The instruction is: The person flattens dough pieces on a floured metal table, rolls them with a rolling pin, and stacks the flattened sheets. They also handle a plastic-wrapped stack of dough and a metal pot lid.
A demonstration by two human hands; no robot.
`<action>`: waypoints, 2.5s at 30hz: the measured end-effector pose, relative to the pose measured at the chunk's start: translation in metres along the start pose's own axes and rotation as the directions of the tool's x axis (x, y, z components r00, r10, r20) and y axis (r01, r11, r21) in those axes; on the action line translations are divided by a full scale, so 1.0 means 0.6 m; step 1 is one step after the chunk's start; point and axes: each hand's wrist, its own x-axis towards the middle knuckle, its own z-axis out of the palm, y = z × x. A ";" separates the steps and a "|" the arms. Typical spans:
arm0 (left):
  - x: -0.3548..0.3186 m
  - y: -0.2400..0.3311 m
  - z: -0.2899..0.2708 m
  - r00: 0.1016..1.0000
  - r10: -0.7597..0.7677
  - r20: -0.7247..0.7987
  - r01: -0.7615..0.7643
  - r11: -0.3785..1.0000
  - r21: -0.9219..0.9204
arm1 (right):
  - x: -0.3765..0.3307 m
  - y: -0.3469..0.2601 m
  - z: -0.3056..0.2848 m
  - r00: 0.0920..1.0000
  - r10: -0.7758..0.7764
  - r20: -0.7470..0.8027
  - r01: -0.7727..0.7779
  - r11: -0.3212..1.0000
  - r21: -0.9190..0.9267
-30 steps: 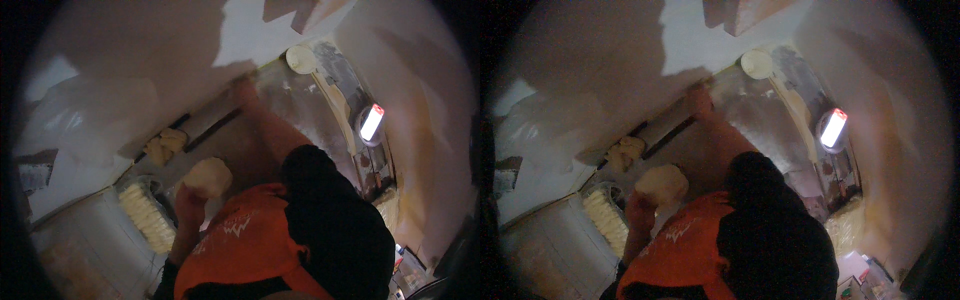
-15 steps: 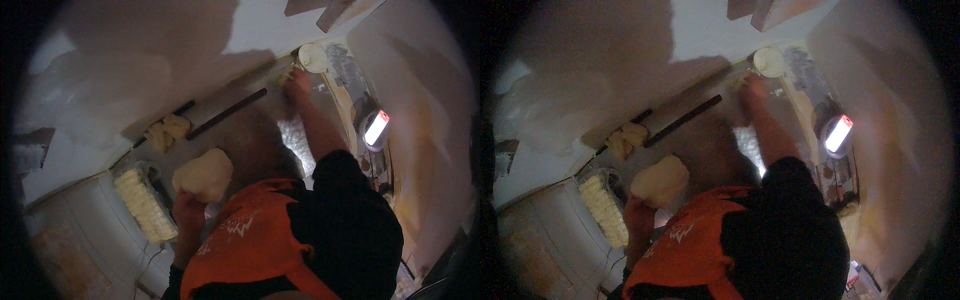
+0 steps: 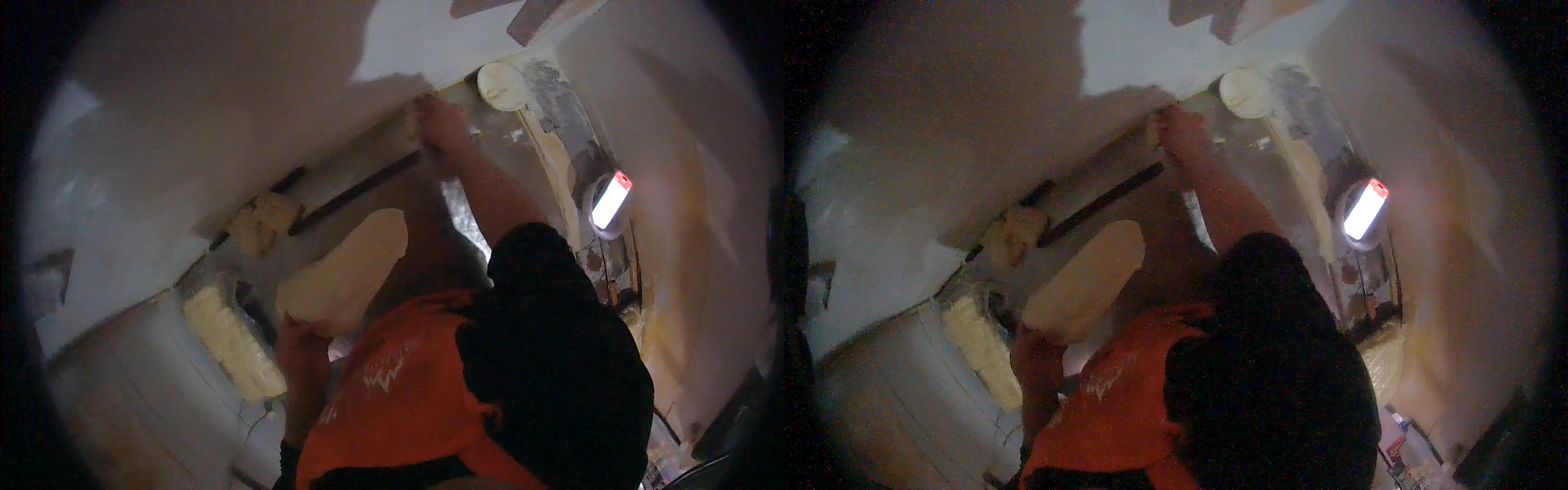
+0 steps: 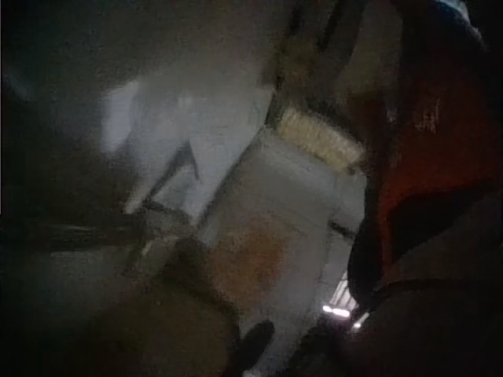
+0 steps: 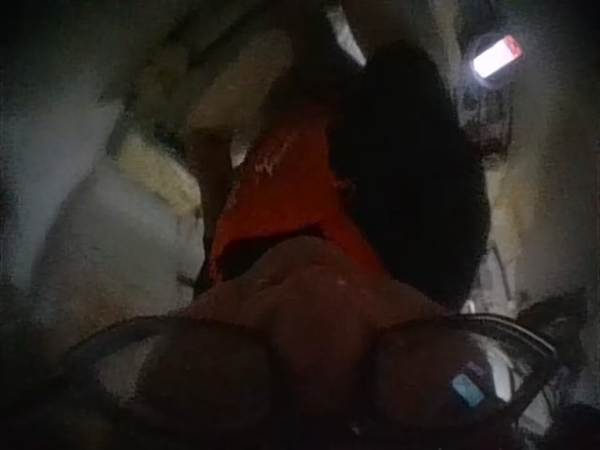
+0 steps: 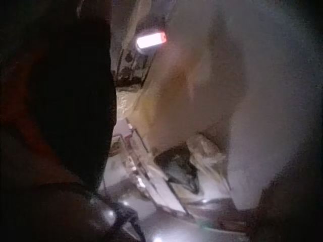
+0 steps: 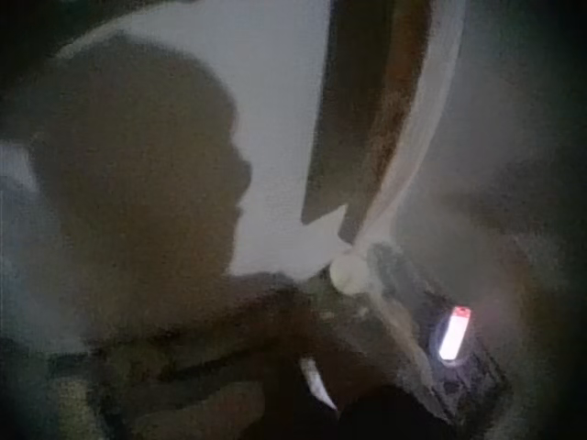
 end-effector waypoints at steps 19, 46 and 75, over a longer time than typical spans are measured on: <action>-0.045 -0.096 -0.087 0.861 0.407 0.305 -0.508 0.662 0.550 | -0.647 0.200 -0.110 0.873 0.487 0.022 -0.411 0.710 0.572; -0.183 -0.135 0.391 0.844 0.311 0.437 -0.484 0.793 0.370 | -0.634 0.200 -0.261 0.896 -0.235 0.377 -0.443 -0.402 0.801; 0.439 -0.117 -0.111 0.780 -0.163 0.604 -0.619 -0.345 0.706 | -0.117 0.252 -0.074 0.830 0.549 0.104 -0.278 0.243 0.929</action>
